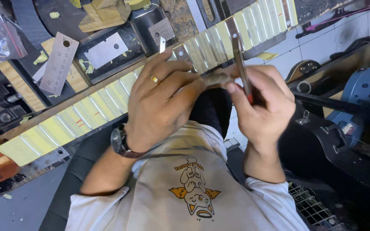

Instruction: The person uses a metal file to smooth the edges of the frets on a guitar neck. The fretboard is taped off to protect the wood, and the person works methodically along the length of the neck, filing each fret individually.

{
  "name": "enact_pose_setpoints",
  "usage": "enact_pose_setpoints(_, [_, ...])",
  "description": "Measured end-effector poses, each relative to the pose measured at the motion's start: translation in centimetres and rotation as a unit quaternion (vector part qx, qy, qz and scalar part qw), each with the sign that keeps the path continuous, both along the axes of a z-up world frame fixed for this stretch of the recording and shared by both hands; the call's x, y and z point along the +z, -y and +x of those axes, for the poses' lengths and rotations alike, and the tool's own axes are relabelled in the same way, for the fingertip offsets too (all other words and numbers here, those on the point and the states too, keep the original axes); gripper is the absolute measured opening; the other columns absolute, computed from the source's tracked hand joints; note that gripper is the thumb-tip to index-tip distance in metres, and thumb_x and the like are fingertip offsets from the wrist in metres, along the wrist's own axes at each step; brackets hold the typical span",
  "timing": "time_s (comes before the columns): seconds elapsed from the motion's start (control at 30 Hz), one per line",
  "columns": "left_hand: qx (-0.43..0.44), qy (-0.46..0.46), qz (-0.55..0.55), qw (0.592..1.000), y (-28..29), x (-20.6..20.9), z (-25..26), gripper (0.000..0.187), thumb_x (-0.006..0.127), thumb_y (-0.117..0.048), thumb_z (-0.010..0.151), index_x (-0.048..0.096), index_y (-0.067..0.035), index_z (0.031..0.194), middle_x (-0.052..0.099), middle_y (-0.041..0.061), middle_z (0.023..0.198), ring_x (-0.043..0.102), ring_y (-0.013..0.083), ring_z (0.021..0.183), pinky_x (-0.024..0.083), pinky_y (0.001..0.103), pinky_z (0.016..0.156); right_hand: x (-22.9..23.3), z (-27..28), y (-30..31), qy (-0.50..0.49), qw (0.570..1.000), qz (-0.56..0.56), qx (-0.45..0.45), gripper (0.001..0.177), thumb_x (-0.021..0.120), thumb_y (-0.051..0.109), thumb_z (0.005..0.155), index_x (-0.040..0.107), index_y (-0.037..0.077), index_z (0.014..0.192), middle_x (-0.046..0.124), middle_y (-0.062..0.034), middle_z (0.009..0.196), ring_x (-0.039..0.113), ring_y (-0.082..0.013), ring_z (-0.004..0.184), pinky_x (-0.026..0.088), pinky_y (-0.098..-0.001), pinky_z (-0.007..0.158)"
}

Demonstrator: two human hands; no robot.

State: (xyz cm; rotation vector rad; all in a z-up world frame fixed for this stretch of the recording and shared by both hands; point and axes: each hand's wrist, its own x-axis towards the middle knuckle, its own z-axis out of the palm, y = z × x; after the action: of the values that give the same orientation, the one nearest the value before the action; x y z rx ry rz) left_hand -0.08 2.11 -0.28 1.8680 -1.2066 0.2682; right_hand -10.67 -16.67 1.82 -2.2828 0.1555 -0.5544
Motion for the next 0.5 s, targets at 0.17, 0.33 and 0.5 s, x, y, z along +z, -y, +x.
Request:
enact_pose_setpoints(0.17, [-0.058, -0.01, 0.084, 0.995, -1.2, 0.6, 0.4, 0.01, 0.069, 0.002, 0.112, 0.068, -0.005, 0.105, 0.072, 0.013, 0.127, 0.063, 0.0434, 0.133, 0.033, 0.078, 0.122, 0.3, -6.2, -0.1, -0.121, 0.992, 0.041, -0.002, 0.047, 0.063, 0.003, 0.113, 0.049, -0.002, 0.158, 0.078, -0.0144, 0.112, 0.065, -0.0175, 0.081, 0.061, -0.0309, 0.083])
enact_pose_setpoints(0.33, [-0.069, 0.027, 0.115, 0.991, -1.3, 0.2, 0.5, 0.019, 0.078, 0.005, 0.11, 0.071, -0.007, 0.098, 0.074, 0.006, 0.136, 0.06, 0.042, 0.138, 0.031, 0.079, 0.122, -0.5, -8.0, -1.7, -0.16, 0.985, 0.032, -0.059, 0.042, 0.063, 0.004, 0.111, 0.055, -0.002, 0.153, 0.081, -0.0137, 0.118, 0.068, -0.0104, 0.08, 0.06, -0.0253, 0.079])
enact_pose_setpoints(0.5, [-0.044, 0.063, 0.143, 0.987, -1.3, 0.3, 0.4, 0.019, 0.077, 0.003, 0.107, 0.071, -0.013, 0.098, 0.075, 0.0, 0.142, 0.064, 0.0359, 0.137, 0.04, 0.067, 0.119, -1.0, -7.2, -2.8, -0.158, 0.985, 0.03, -0.063, 0.038, 0.065, -0.001, 0.109, 0.06, -0.006, 0.146, 0.08, -0.0189, 0.119, 0.08, -0.0219, 0.107, 0.062, -0.0313, 0.104])
